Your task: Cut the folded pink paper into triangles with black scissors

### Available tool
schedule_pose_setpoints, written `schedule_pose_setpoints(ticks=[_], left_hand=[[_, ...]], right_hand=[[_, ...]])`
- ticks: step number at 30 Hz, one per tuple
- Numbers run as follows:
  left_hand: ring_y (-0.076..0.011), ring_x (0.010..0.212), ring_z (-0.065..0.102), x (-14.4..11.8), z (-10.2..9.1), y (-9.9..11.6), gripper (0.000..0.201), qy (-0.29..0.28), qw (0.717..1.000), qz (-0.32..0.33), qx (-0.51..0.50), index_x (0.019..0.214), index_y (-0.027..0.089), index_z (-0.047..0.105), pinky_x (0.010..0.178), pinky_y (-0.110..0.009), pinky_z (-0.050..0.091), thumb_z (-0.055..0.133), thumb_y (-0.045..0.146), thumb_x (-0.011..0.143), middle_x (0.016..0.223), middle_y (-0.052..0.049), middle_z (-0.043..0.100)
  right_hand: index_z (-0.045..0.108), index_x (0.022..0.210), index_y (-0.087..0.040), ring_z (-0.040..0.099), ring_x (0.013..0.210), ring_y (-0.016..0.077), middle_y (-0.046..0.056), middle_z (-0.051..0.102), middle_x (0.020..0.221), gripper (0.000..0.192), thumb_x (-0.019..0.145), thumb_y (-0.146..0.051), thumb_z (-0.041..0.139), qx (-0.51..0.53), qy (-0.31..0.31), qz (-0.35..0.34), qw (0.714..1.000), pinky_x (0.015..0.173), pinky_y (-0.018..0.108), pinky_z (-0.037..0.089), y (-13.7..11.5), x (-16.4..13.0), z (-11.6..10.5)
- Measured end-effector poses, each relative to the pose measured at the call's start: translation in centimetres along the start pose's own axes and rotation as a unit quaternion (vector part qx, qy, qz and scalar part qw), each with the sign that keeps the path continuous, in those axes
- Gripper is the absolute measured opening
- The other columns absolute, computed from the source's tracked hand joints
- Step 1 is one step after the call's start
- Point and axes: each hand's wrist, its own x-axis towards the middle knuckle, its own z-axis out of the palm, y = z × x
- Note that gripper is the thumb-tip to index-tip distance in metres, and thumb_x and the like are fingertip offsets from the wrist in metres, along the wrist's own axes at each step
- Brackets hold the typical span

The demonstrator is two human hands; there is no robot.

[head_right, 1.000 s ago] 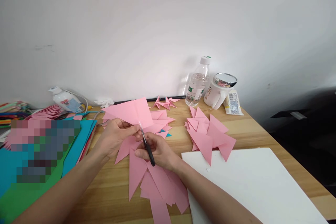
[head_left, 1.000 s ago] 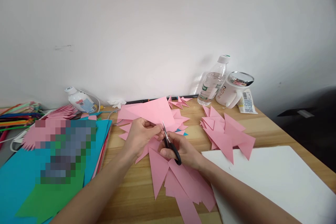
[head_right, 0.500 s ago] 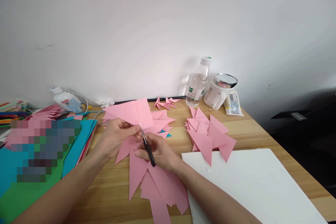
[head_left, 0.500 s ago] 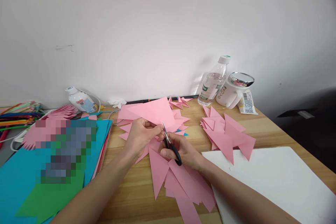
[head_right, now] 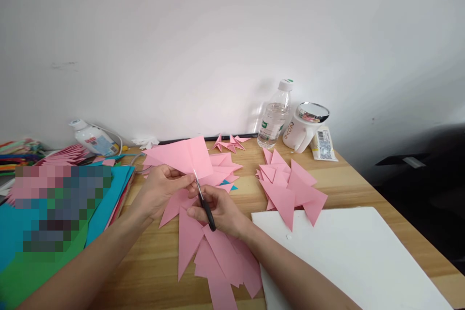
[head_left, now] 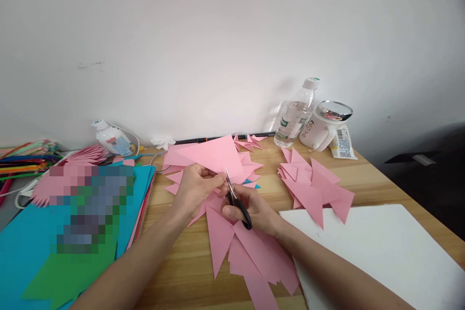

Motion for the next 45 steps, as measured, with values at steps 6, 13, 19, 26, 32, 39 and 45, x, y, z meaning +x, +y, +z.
schedule_pose_setpoints(ticks=[6,13,19,26,32,39,45], left_hand=[[-0.0099,0.047,0.054,-0.05,0.01,-0.13,0.018,0.001,1.000,0.005,-0.003,0.052,0.012,0.060,0.055,-0.022,0.044,0.059,0.018,0.068,0.050,-0.001,0.062],[-0.0109,0.049,0.056,0.02,-0.18,-0.38,0.017,0.005,1.000,0.013,0.006,0.053,0.012,0.062,0.055,-0.021,0.045,0.061,0.021,0.067,0.050,-0.002,0.063],[-0.0125,0.057,0.059,0.21,-0.53,-0.33,0.015,0.016,1.000,0.018,-0.020,0.057,0.012,0.064,0.060,-0.023,0.047,0.063,0.024,0.066,0.059,-0.003,0.065],[-0.0128,0.055,0.058,0.28,-0.52,-0.42,0.018,0.042,0.998,0.006,-0.051,0.057,0.011,0.064,0.060,-0.025,0.047,0.064,0.027,0.065,0.058,-0.004,0.064],[-0.0134,0.058,0.058,0.28,-0.53,-0.74,0.020,0.048,0.998,0.012,-0.044,0.059,0.011,0.064,0.062,-0.026,0.048,0.065,0.029,0.066,0.061,-0.005,0.065],[-0.0141,0.058,0.058,0.25,-0.44,-0.68,0.021,0.047,0.997,0.015,-0.056,0.059,0.011,0.065,0.062,-0.026,0.048,0.065,0.031,0.066,0.060,-0.005,0.065],[-0.0137,0.057,0.059,0.14,-0.31,-0.55,0.019,0.053,0.997,0.013,-0.056,0.058,0.011,0.065,0.062,-0.026,0.048,0.065,0.029,0.065,0.060,-0.005,0.065]], right_hand=[[0.053,0.089,-0.015,0.041,0.051,0.0079,-0.004,0.047,0.061,0.031,0.069,-0.031,0.070,0.000,0.005,0.002,1.000,0.051,0.023,0.033,0.35,0.10,-0.03],[0.055,0.088,-0.015,0.041,0.046,0.0072,-0.007,0.044,0.054,0.031,0.067,-0.031,0.071,0.008,0.017,0.013,1.000,0.047,0.022,0.034,0.73,0.09,-0.06],[0.054,0.085,-0.015,0.042,0.045,0.0072,-0.007,0.044,0.052,0.032,0.066,-0.035,0.071,0.011,0.027,0.015,0.999,0.046,0.022,0.036,0.42,0.10,0.00],[0.055,0.086,-0.015,0.043,0.045,0.0072,-0.008,0.044,0.051,0.035,0.064,-0.038,0.071,-0.002,0.028,0.018,0.999,0.046,0.022,0.035,0.18,0.15,0.06],[0.055,0.083,-0.015,0.042,0.042,0.0065,-0.008,0.044,0.047,0.032,0.065,-0.036,0.071,0.013,0.038,0.016,0.999,0.044,0.021,0.037,-0.05,0.12,0.24],[0.058,0.085,-0.014,0.045,0.042,0.0072,-0.006,0.049,0.048,0.032,0.065,-0.036,0.071,0.013,0.040,0.016,0.999,0.044,0.022,0.039,0.18,0.12,0.10],[0.059,0.083,-0.014,0.044,0.040,0.0067,-0.006,0.049,0.047,0.031,0.064,-0.035,0.072,0.006,0.043,0.012,0.999,0.043,0.021,0.037,0.24,0.13,0.04]])
